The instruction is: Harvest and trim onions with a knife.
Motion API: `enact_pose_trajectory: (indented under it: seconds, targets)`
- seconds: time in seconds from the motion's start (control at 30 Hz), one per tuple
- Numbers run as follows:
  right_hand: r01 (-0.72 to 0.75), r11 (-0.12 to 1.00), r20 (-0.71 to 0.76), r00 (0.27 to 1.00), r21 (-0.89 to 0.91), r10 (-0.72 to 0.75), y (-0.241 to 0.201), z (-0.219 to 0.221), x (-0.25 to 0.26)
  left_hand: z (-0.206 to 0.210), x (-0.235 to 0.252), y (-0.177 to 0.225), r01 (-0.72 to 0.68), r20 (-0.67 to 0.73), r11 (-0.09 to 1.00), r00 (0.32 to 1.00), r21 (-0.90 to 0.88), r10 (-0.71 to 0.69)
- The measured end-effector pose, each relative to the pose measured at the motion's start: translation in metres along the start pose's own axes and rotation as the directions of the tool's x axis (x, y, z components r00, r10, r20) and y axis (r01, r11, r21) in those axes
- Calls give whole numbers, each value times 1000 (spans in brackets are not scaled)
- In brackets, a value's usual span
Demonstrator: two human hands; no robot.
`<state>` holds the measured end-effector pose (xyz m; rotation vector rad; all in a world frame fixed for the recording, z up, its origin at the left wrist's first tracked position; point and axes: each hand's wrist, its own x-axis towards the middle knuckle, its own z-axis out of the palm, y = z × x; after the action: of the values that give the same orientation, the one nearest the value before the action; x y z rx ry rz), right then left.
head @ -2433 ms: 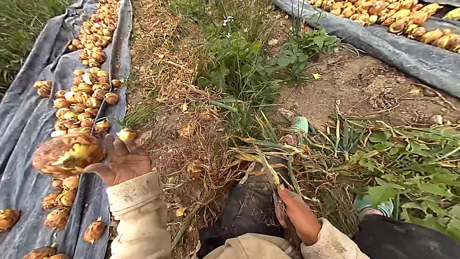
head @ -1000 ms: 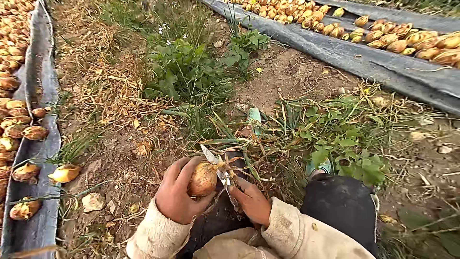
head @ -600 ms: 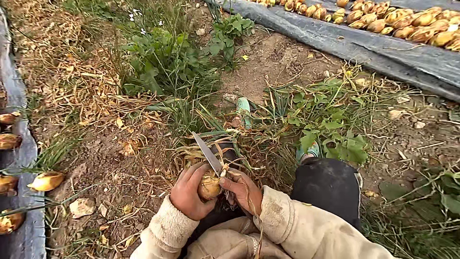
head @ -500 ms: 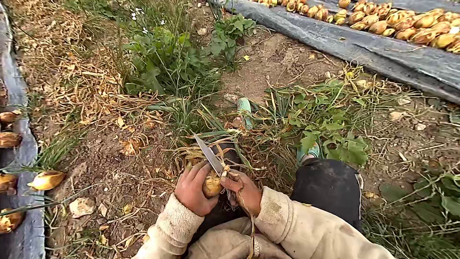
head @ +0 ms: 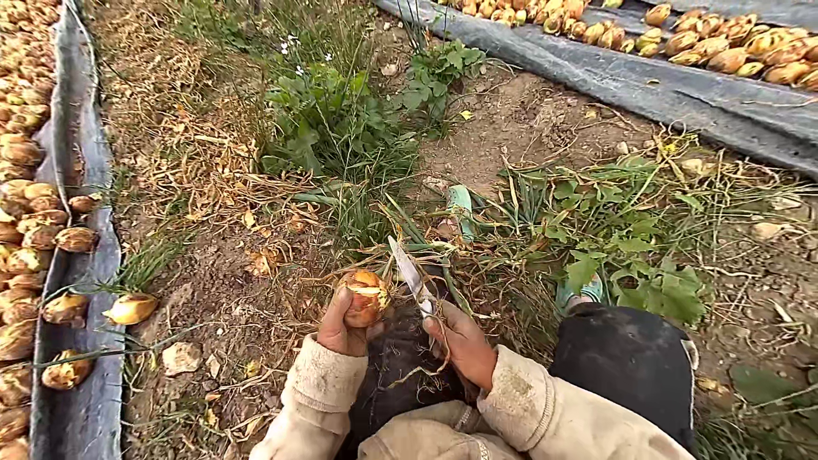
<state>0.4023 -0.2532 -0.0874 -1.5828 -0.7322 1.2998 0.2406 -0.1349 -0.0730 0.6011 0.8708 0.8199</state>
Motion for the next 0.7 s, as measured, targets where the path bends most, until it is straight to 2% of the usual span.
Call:
enact_pose_trajectory:
  seconds: [0.1,0.23,0.3,0.37,0.47,0.6,0.7]
  targets:
    - [107,989,-92,989,-105,-116,-1,-1,0,13,-10,-24,134,10,989,991,-55,-134]
    - [189,967,-140,967,-173,-214,3,-10,-1,5,-10,-50,92,77,992,992,81,-98]
    - [237,960,-144,955,-149,-259,6,-15,-2,7,-12,-47,83,106,984,989,159,-100]
    - [275,960,-143,949,-60,-281,8,-14,-3,6,-14,-41,107,157,981,979,159,-132]
    - [264,958,-130,960,110,-249,11,-4,-2,-5,-13,-39,75,250,980,961,183,-120]
    - [94,984,-62,994,151,-85,9,3,-8,-20,-16,-50,-71,312,983,950,169,14]
    - [-14,987,-30,999,158,19,10,9,-7,-26,-17,-45,-250,322,905,937,344,136]
